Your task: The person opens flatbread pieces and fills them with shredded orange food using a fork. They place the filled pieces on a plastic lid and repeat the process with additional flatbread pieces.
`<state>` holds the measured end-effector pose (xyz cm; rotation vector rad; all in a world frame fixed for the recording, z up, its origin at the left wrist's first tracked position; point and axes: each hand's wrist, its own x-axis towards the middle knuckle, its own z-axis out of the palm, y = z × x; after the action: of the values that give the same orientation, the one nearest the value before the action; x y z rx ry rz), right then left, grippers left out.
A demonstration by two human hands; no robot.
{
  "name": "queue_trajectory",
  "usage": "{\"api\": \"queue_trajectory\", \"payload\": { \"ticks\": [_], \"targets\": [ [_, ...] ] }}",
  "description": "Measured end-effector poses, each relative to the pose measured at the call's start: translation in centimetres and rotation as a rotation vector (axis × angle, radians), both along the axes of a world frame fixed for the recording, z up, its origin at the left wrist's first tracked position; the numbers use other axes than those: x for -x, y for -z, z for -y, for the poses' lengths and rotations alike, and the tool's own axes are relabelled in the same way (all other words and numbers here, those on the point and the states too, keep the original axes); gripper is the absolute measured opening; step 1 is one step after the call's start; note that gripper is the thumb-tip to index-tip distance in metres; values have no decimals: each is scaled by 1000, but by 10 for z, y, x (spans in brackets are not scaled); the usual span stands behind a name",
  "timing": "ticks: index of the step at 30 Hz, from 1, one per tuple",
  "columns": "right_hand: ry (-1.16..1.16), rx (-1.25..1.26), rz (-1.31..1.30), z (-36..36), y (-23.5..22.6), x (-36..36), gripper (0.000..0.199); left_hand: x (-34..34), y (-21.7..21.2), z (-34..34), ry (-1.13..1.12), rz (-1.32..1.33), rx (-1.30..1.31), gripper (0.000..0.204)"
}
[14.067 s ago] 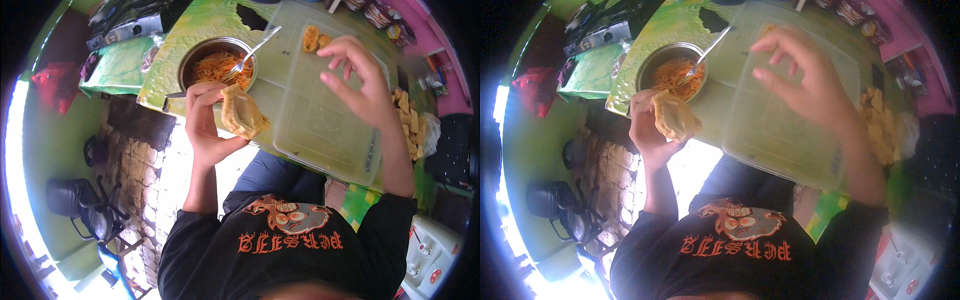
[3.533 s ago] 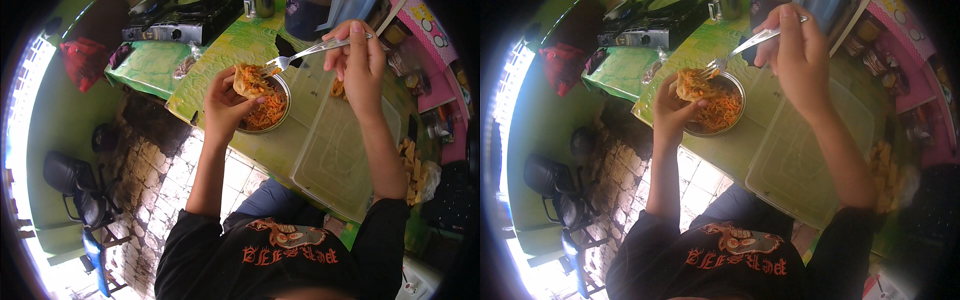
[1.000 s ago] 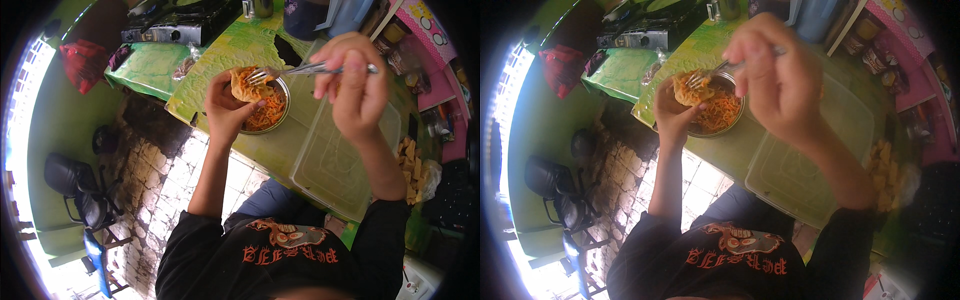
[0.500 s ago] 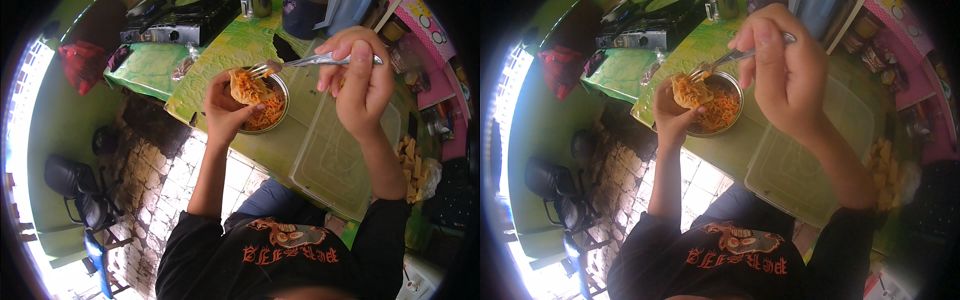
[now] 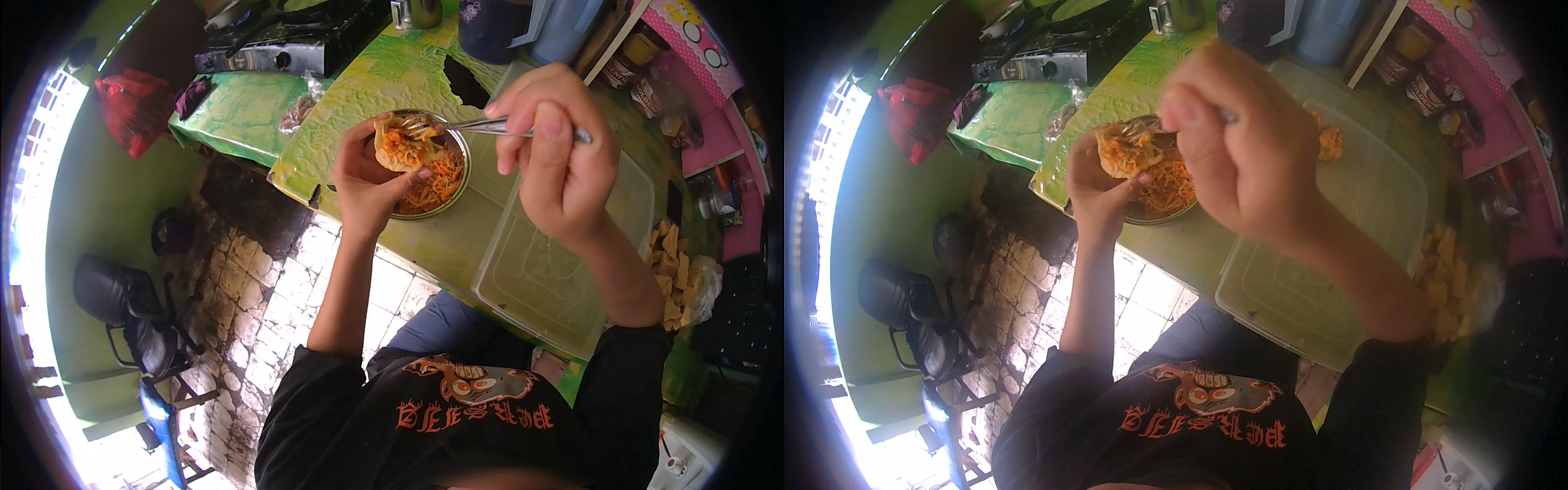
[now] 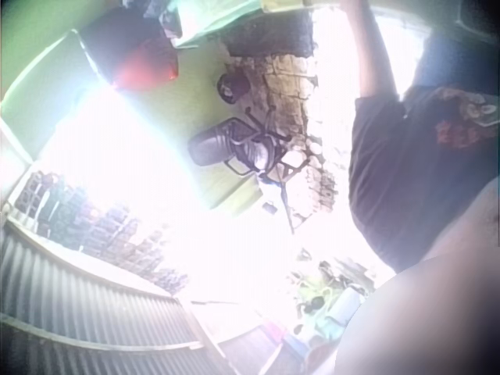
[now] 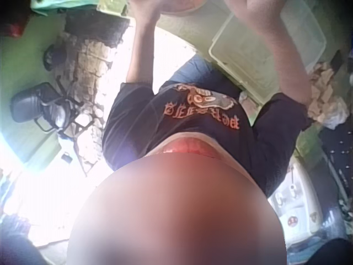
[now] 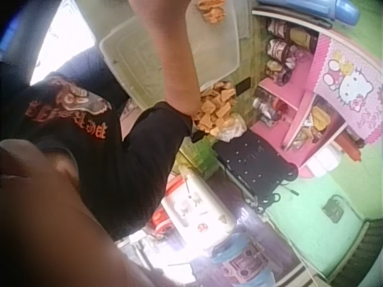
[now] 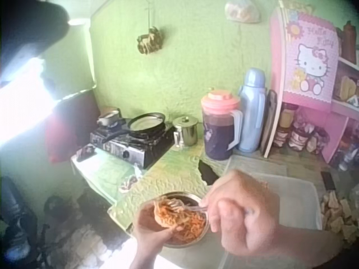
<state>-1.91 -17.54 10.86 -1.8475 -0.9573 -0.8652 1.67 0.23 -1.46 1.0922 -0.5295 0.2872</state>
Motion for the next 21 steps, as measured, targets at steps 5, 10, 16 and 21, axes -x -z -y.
{"api": "queue_trajectory", "payload": {
  "ticks": [5,10,16,21],
  "targets": [
    [-15,-53,50,6,-3,0,30,-2,-1,-3,2,-14,-7,68],
    [71,-203,-17,16,-7,-11,28,-3,-2,-7,-2,-16,-15,70],
    [-40,-244,-80,11,-1,-8,21,-3,1,-6,15,-16,-8,71],
    [-74,-274,-41,10,-4,-7,21,-3,1,-6,44,-29,11,71]
  ]
}}
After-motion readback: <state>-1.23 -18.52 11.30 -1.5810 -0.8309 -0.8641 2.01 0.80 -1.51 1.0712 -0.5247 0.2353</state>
